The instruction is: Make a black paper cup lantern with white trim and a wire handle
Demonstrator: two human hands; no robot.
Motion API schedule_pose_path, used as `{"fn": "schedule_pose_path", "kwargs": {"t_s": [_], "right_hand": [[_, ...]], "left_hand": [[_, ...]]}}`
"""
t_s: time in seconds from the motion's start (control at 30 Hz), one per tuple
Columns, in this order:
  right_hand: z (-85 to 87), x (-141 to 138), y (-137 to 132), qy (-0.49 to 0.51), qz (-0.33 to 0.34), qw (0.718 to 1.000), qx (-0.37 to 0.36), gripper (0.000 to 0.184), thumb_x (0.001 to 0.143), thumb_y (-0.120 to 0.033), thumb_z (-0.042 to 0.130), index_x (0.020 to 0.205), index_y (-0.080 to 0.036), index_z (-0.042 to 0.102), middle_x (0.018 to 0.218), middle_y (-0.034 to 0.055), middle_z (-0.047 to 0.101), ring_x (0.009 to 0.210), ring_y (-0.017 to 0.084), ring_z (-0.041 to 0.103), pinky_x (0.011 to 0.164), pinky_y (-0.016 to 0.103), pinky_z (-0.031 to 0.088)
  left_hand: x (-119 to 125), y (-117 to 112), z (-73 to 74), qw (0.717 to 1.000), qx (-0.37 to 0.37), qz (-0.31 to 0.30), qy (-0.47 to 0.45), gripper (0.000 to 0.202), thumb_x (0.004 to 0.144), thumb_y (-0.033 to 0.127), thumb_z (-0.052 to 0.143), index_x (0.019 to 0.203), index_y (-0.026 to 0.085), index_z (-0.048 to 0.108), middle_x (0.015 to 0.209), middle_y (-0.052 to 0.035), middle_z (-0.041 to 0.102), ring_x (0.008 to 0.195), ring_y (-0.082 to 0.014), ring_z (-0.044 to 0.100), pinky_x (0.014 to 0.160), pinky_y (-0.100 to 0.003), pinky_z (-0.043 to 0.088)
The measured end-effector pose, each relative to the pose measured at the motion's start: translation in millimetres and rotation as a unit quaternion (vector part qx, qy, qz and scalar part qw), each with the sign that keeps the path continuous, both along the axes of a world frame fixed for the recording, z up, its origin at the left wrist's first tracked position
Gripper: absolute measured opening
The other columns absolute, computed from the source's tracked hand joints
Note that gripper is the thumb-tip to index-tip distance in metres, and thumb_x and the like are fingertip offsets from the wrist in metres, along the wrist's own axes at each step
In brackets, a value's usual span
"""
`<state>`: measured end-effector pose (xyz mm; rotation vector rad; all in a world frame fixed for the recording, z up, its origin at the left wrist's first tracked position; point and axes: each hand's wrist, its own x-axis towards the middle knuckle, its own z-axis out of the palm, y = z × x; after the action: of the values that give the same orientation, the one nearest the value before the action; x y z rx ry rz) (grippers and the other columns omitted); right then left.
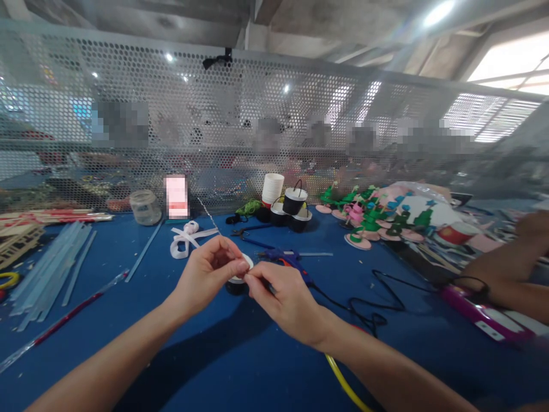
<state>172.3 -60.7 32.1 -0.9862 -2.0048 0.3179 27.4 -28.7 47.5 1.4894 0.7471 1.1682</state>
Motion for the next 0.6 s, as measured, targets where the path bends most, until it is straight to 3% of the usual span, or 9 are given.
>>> {"fn": "schedule_pose_path", "kwargs": {"t_s": [0.3, 0.6], "right_hand": [[3.7, 0.9, 1.1, 0.007, 0.028, 0.999, -0.037, 0.017, 0.083, -0.020, 0.043, 0.071, -0.017, 0.054, 0.063, 0.0008, 0.059, 0.056, 0.010, 0.053, 0.055, 0.020, 0.040], [3.6, 2.8, 4.0, -0.044, 0.049, 0.997, -0.037, 0.023, 0.081, -0.019, 0.042, 0.062, -0.015, 0.054, 0.056, 0.0004, 0.057, 0.051, 0.009, 0.050, 0.052, 0.019, 0.038]], "left_hand": [[-4.1, 0.7, 5.2, 1.000, 0.004, 0.011, -0.005, 0.013, 0.062, 0.012, 0.066, 0.064, 0.015, 0.054, 0.059, 0.0030, 0.060, 0.055, -0.0081, 0.057, 0.053, -0.019, 0.048], [-4.2, 3.3, 4.0, 1.000, 0.015, -0.010, 0.002, 0.010, 0.062, 0.010, 0.065, 0.064, 0.013, 0.055, 0.059, 0.0034, 0.061, 0.056, -0.0060, 0.057, 0.053, -0.015, 0.046]]}}
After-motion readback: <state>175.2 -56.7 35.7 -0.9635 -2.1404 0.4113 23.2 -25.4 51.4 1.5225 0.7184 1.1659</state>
